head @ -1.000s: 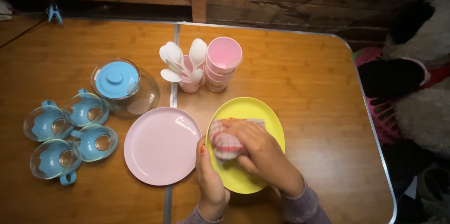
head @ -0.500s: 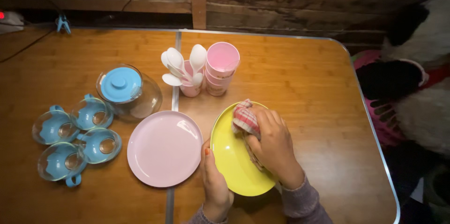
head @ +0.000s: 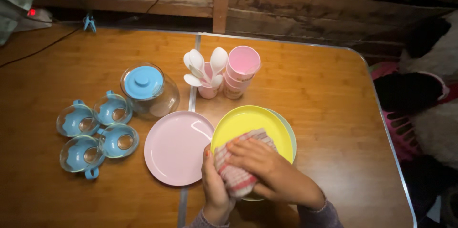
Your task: The person wipes the surfaces of plates using a cloth, handling them one at a time on a table.
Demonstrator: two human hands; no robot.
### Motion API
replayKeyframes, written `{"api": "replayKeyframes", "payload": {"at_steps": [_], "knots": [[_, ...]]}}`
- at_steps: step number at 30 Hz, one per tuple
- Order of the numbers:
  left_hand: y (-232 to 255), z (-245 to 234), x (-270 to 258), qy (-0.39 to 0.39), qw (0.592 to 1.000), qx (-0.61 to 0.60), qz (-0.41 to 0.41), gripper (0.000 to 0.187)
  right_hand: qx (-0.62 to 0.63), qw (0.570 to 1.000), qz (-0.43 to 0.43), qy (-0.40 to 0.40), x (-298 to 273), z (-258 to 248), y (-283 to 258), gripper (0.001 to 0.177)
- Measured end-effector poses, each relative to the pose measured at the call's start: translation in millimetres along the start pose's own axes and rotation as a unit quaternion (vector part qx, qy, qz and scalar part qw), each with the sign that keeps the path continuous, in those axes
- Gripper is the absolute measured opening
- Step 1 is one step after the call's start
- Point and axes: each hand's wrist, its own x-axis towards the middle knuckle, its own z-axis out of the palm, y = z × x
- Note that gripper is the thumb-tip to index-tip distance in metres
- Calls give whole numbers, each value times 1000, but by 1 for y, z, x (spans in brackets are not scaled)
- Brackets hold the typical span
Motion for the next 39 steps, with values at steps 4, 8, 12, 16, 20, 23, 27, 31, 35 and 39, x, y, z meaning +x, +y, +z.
{"api": "replayKeyframes", "payload": {"at_steps": [4,8,12,16,20,23,27,31,35,39], "knots": [[-1,-8,4,-37,995,-83,-47,55,-19,999,-19,-42,-1,2,-4,69],[-6,-10,4,-12,997,-64,-44,55,-13,999,6,-28,-1,2,-2,66],[-4,-4,3,-28,999,-34,-5,55,-11,999,28,17,1,1,2,64],[-3,3,-1,-15,999,-31,0,50,-32,997,44,58,1,-1,9,66],[-7,4,-4,-20,1000,-18,-8,50,-98,977,154,109,-1,-5,16,65],[-11,4,-7,-10,1000,19,-9,48,-134,947,270,115,-2,-7,22,63],[-11,7,-10,-3,1000,5,-16,47,-146,934,309,107,-3,-5,24,64],[-8,6,-10,-5,1000,3,11,47,-137,962,191,140,-4,-3,19,71],[-3,6,-5,-45,997,7,62,48,-91,983,92,128,-3,3,12,81],[4,8,-2,-22,999,-27,22,52,-68,996,18,50,-4,3,4,82]]}}
